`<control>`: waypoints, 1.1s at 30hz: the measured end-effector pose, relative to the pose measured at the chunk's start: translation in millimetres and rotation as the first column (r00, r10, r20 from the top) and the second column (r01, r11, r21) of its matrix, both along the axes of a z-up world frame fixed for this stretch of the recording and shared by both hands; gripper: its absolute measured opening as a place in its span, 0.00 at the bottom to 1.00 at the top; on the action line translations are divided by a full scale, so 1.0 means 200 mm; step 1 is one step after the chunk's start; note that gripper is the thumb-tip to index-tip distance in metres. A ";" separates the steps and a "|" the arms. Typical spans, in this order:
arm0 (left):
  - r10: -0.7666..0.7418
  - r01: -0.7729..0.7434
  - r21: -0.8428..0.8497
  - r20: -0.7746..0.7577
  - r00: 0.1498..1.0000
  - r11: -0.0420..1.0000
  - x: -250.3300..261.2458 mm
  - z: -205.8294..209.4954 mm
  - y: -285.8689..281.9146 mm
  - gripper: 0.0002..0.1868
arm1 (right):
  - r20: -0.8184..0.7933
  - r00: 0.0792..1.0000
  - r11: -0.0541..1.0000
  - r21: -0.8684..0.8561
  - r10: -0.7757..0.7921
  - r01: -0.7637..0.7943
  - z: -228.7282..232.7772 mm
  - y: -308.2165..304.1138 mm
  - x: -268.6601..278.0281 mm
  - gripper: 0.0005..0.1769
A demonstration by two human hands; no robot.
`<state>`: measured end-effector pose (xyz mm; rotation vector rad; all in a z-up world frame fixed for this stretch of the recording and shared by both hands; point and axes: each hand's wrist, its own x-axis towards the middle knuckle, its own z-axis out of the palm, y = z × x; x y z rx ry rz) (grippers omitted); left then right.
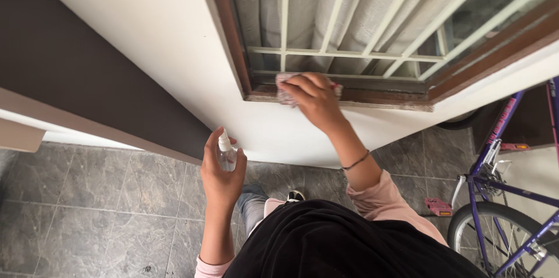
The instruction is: The person sprays a cleaning solution onto a window screen and wipes it with a cloth. They move along the window, repeatedly spraying and wiping different sections of the screen.
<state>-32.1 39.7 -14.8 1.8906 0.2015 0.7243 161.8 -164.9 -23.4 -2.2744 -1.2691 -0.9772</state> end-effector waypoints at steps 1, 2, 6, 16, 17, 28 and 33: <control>0.010 -0.010 -0.003 -0.006 1.000 1.000 -0.01 0.00 0.01 0.32 | -0.002 1.000 1.000 -0.007 0.017 -0.017 0.01 0.06 0.00 0.25; 0.021 -0.021 -0.007 -0.011 1.000 1.000 -0.01 -0.01 0.03 0.32 | -0.004 0.999 0.999 -0.013 0.035 -0.035 0.01 0.12 0.01 0.25; 0.037 -0.037 0.013 0.009 0.999 0.999 -0.03 -0.03 0.06 0.32 | -0.114 0.989 0.996 -0.006 0.091 -0.092 0.01 0.24 -0.01 0.28; -0.025 0.025 -0.008 -0.001 1.000 1.000 0.00 -0.02 0.01 0.31 | -0.149 0.979 0.790 0.612 0.137 -0.017 0.18 -0.20 -0.08 0.22; -0.030 0.029 -0.005 -0.014 0.999 1.000 0.01 -0.02 0.00 0.31 | -0.055 0.998 0.775 0.632 0.027 0.014 0.22 -0.25 -0.08 0.23; -0.028 0.028 0.045 0.004 1.000 0.999 0.00 -0.04 -0.01 0.31 | -0.088 0.993 0.986 0.158 0.075 -0.060 0.08 0.15 0.06 0.27; -0.017 0.017 -0.042 -0.005 1.000 0.999 -0.05 -0.06 0.03 0.32 | -0.262 0.962 0.995 0.081 0.075 -0.056 0.03 0.24 -0.05 0.33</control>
